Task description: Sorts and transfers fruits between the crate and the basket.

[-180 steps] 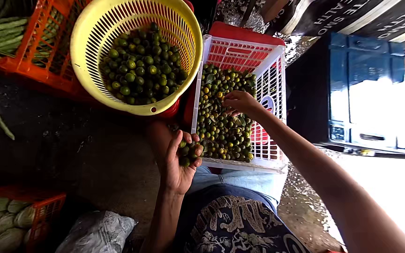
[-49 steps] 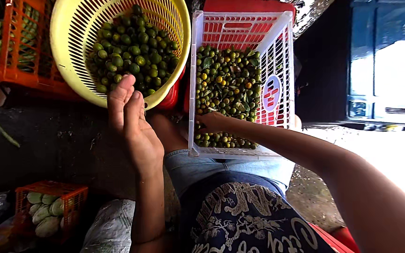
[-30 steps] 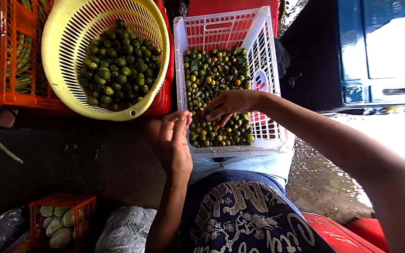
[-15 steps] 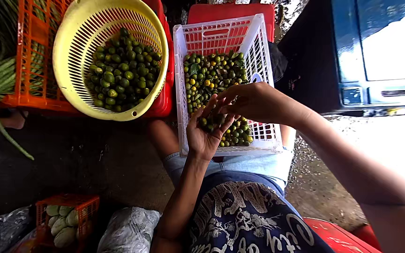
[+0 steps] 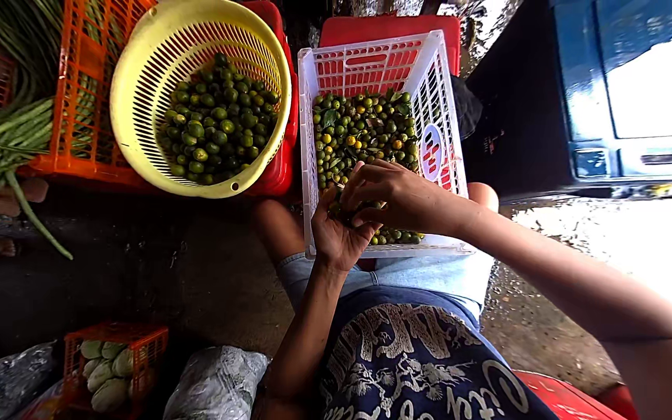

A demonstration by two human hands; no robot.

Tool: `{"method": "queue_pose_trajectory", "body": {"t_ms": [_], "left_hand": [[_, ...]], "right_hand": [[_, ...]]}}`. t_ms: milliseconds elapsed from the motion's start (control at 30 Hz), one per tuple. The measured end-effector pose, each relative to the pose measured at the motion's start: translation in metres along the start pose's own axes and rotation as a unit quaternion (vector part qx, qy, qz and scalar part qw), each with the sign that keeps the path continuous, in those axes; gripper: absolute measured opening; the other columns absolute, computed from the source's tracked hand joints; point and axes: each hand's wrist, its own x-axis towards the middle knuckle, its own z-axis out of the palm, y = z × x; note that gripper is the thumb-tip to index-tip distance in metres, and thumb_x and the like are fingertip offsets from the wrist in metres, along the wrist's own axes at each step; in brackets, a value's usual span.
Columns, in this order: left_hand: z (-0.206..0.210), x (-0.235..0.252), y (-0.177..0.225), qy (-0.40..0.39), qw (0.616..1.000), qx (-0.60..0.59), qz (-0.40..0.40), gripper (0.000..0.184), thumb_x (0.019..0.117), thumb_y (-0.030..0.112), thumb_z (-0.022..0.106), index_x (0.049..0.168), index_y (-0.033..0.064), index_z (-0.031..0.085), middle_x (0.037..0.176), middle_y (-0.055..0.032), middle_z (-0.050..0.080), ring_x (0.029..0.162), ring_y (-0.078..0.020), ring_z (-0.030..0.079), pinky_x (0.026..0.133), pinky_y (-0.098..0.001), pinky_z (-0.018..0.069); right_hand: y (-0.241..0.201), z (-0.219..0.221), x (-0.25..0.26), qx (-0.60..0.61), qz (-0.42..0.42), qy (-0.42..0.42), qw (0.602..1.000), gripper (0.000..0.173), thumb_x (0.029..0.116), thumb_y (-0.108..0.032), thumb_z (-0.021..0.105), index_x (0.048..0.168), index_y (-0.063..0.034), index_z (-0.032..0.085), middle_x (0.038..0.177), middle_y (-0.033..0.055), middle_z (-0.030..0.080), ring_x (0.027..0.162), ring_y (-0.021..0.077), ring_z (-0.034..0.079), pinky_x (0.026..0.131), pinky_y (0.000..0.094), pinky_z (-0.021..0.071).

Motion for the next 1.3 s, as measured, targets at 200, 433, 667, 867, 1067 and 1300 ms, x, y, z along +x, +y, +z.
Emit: {"method": "queue_pose_trajectory", "body": {"t_ms": [200, 433, 667, 867, 1067, 1300], "left_hand": [[0.001, -0.001, 0.003, -0.03, 0.999, -0.028, -0.006, 0.057, 0.1035, 0.048, 0.038, 0.15, 0.017, 0.051, 0.136, -0.0128, 0.062, 0.115, -0.0288, 0.067, 0.097, -0.0487, 0.0567], [-0.01, 0.005, 0.003, -0.115, 0.991, -0.071, -0.02, 0.066, 0.1022, 0.047, 0.026, 0.161, 0.0173, 0.032, 0.163, -0.0138, 0.036, 0.141, -0.0267, 0.047, 0.103, -0.0374, 0.051], [-0.008, 0.004, 0.003, -0.048, 0.997, 0.05, 0.033, 0.058, 0.1034, 0.045, 0.029, 0.142, 0.0112, 0.057, 0.14, -0.0136, 0.059, 0.122, -0.0245, 0.063, 0.09, -0.0355, 0.0574], [0.007, 0.008, -0.012, 0.083, 0.924, 0.338, 0.158, 0.037, 0.1119, 0.031, 0.031, 0.125, 0.0054, 0.054, 0.103, -0.0053, 0.068, 0.084, -0.0153, 0.07, 0.074, -0.0341, 0.0616], [0.015, 0.005, -0.013, 0.1, 0.881, 0.434, 0.162, 0.033, 0.1109, 0.033, 0.04, 0.116, 0.0048, 0.057, 0.08, -0.0001, 0.06, 0.059, -0.0062, 0.057, 0.053, -0.0216, 0.0511], [0.011, 0.004, -0.009, 0.026, 0.916, 0.382, 0.12, 0.042, 0.1116, 0.04, 0.032, 0.101, 0.0116, 0.061, 0.076, 0.0019, 0.062, 0.056, -0.0045, 0.055, 0.05, -0.0188, 0.0463]], "right_hand": [[-0.004, -0.024, 0.002, 0.084, 0.035, 0.086, 0.992, 0.013, 0.101, -0.014, 0.062, 0.109, -0.0068, 0.07, 0.101, 0.0061, 0.073, 0.093, 0.0125, 0.071, 0.085, 0.03, 0.0594], [-0.021, -0.003, -0.012, -0.104, -0.07, 0.009, 0.992, 0.022, 0.0945, 0.0, 0.064, 0.112, -0.0069, 0.076, 0.101, 0.0142, 0.07, 0.096, 0.0289, 0.069, 0.084, 0.0409, 0.0586], [-0.017, 0.013, -0.009, -0.138, -0.108, 0.021, 0.984, 0.012, 0.0978, -0.004, 0.061, 0.102, 0.0001, 0.071, 0.097, 0.0144, 0.066, 0.092, 0.0275, 0.068, 0.081, 0.0364, 0.0588], [-0.014, -0.01, -0.011, -0.169, -0.031, 0.069, 0.983, 0.018, 0.096, -0.007, 0.057, 0.095, 0.0017, 0.072, 0.093, 0.0203, 0.068, 0.085, 0.0369, 0.071, 0.069, 0.0475, 0.0612], [-0.014, -0.013, -0.009, -0.032, 0.062, 0.131, 0.989, 0.014, 0.0856, -0.018, 0.071, 0.088, -0.0085, 0.081, 0.08, 0.0073, 0.073, 0.068, 0.0193, 0.071, 0.062, 0.038, 0.0607], [0.011, -0.021, -0.016, 0.299, 0.227, 0.08, 0.923, 0.01, 0.0868, -0.011, 0.079, 0.095, -0.0054, 0.08, 0.08, 0.001, 0.076, 0.063, 0.007, 0.069, 0.061, 0.0245, 0.0599]]}}
